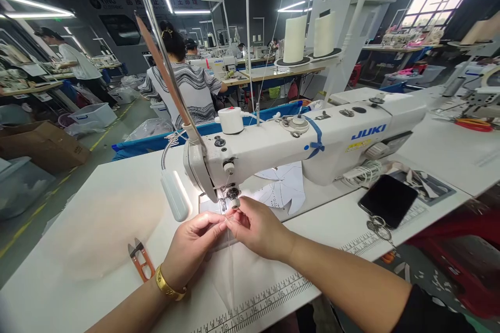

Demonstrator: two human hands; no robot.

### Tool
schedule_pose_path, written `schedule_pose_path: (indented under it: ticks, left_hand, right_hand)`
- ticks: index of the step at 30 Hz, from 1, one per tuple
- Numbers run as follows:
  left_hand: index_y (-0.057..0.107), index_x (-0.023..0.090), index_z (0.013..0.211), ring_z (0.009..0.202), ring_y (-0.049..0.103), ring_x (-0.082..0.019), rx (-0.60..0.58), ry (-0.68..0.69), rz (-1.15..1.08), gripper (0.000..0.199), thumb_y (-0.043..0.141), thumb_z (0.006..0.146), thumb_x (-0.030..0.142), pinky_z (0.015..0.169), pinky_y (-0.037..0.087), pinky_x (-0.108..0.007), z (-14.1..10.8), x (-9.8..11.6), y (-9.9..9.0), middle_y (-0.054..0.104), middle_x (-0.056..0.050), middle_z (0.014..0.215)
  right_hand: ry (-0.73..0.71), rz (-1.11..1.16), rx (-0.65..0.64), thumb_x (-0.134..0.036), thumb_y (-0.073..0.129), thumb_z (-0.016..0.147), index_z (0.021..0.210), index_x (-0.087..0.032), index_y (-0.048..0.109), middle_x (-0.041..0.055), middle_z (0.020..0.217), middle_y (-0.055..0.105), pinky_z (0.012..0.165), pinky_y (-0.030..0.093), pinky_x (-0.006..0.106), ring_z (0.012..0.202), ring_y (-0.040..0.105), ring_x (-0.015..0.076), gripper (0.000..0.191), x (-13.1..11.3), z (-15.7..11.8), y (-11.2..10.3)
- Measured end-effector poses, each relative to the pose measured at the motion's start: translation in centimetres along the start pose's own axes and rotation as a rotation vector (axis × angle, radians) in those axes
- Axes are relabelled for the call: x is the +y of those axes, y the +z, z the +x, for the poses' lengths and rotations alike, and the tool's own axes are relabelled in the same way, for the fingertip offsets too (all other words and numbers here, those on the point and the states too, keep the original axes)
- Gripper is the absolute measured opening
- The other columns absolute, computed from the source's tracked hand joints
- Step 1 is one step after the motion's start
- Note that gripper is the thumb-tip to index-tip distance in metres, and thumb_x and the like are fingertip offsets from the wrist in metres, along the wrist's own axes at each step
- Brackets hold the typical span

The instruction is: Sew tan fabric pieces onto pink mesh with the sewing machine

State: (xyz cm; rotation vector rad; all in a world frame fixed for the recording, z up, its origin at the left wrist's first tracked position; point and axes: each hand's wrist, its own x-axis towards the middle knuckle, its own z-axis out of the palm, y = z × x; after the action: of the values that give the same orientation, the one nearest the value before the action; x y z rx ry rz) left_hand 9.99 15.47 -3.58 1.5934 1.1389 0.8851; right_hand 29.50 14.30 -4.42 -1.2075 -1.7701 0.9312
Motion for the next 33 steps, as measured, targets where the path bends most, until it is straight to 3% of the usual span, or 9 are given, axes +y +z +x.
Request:
schedule_pose_path:
  ticks: [5, 13, 20, 27, 33]
  left_hand:
    - [0.085, 0.023, 0.093, 0.094, 0.074, -0.027, 0.007, -0.001, 0.0, 0.028, 0.071, 0.086, 0.046, 0.089, 0.059, -0.036, 0.09, 0.02, -0.17, 0.082, -0.006, 0.096]
    - [0.085, 0.023, 0.091, 0.084, 0.073, -0.024, -0.011, 0.027, 0.006, 0.027, 0.07, 0.087, 0.045, 0.079, 0.059, -0.032, 0.1, 0.14, -0.08, 0.081, -0.006, 0.089]
    - [0.083, 0.023, 0.099, 0.091, 0.074, -0.024, -0.01, 0.01, 0.009, 0.029, 0.07, 0.088, 0.046, 0.084, 0.059, -0.032, -0.04, -0.03, 0.02, 0.081, -0.005, 0.097]
    - [0.084, 0.024, 0.1, 0.098, 0.074, -0.027, -0.019, 0.019, 0.001, 0.029, 0.069, 0.089, 0.046, 0.09, 0.059, -0.036, -0.04, 0.0, 0.07, 0.081, -0.007, 0.104]
    - [0.085, 0.025, 0.097, 0.091, 0.073, -0.025, -0.02, 0.055, 0.025, 0.027, 0.068, 0.089, 0.044, 0.08, 0.059, -0.032, 0.02, 0.0, 0.01, 0.079, -0.005, 0.089]
  right_hand:
    - [-0.042, -0.012, -0.007, -0.028, 0.061, 0.094, 0.098, -0.021, 0.066, -0.0015, 0.081, 0.055, 0.064, 0.041, 0.026, 0.073, 0.051, 0.0144, 0.009, 0.04, 0.18, -0.13]
    - [-0.068, 0.028, 0.004, -0.025, 0.06, 0.093, 0.088, -0.022, 0.061, -0.0014, 0.085, 0.056, 0.066, 0.042, 0.026, 0.073, 0.051, 0.0136, 0.006, -0.05, 0.31, -0.19]
    - [-0.109, 0.015, -0.005, -0.026, 0.057, 0.093, 0.086, -0.021, 0.057, -0.0021, 0.081, 0.053, 0.066, 0.041, 0.027, 0.073, 0.05, 0.0141, 0.009, -0.09, 0.23, -0.13]
    - [-0.026, 0.067, -0.012, -0.029, 0.058, 0.093, 0.087, -0.022, 0.056, -0.0028, 0.08, 0.054, 0.065, 0.042, 0.026, 0.069, 0.049, 0.0132, 0.01, -0.31, 0.28, -0.17]
    - [-0.032, 0.047, -0.009, -0.029, 0.059, 0.094, 0.094, -0.022, 0.061, -0.0022, 0.081, 0.053, 0.065, 0.042, 0.026, 0.073, 0.051, 0.0144, 0.007, 0.02, 0.28, -0.04]
